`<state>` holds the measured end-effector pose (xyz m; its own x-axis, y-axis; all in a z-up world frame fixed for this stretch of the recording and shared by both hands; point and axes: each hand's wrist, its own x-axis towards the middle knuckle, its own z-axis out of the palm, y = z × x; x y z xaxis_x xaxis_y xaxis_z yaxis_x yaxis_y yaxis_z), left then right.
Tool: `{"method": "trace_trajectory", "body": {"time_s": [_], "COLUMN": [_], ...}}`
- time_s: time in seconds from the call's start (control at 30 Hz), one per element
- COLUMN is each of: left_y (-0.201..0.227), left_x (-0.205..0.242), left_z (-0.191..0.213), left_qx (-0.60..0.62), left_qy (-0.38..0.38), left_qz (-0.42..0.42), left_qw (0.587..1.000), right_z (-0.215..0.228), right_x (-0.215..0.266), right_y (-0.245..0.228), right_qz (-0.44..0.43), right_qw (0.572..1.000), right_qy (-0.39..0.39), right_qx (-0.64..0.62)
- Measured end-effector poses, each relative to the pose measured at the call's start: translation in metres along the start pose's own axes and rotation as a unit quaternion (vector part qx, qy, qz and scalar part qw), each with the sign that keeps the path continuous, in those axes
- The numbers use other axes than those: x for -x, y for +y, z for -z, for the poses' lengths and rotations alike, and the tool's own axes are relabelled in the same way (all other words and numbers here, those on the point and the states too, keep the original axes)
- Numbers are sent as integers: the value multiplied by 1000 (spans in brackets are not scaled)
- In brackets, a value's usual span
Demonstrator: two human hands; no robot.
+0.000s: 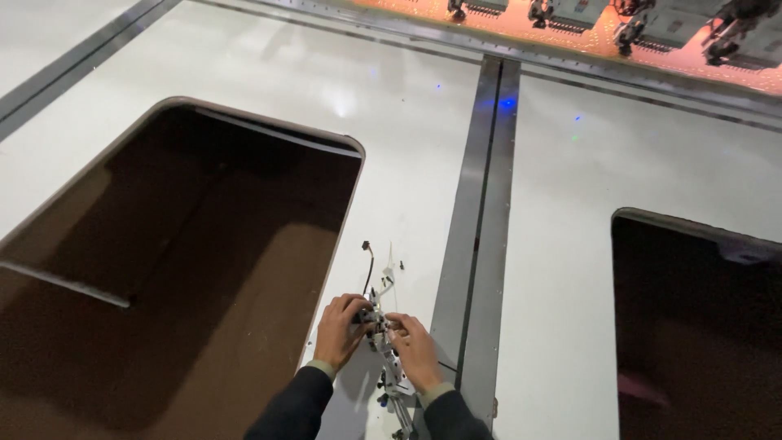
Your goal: Repairing or assembling a small mechanical component from an industrial sewing machine using an allen key and pliers.
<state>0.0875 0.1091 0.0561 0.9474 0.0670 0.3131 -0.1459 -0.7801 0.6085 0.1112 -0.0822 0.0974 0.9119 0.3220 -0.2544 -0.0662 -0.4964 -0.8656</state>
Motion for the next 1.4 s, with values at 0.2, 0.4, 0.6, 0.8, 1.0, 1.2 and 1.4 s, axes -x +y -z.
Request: {"method": "trace_trajectory", "body": {"time_s": [0.2,0.4,0.6,0.8,1.0,1.2,1.4], "left_y": [-7,67,122,179,176,149,92], "left_x": [19,54,106,187,276,309,339], "left_z": [-14,18,13,-7,-55,-84,-196], "left_qx": [26,-51,-46,-8,-38,143,-99], "left_qy": [73,175,199,169,211,65,-230], "left_qz": [29,47,8,83,30,390,329], "left_qw": [997,982,979,982,976,907,910], "right_z": [33,116,185,224,284,386,553], "right_x": [26,96,213,321,391,415,444], "right_y": [60,67,75,131,158,226,307], "right_qz": [54,-11,-33,-155,-195,-190,-271], "right_qw": [995,996,986,971,964,959,942], "right_qy": [74,90,162,177,160,156,147], "right_qx": [-25,16,7,41,86,139,132]}}
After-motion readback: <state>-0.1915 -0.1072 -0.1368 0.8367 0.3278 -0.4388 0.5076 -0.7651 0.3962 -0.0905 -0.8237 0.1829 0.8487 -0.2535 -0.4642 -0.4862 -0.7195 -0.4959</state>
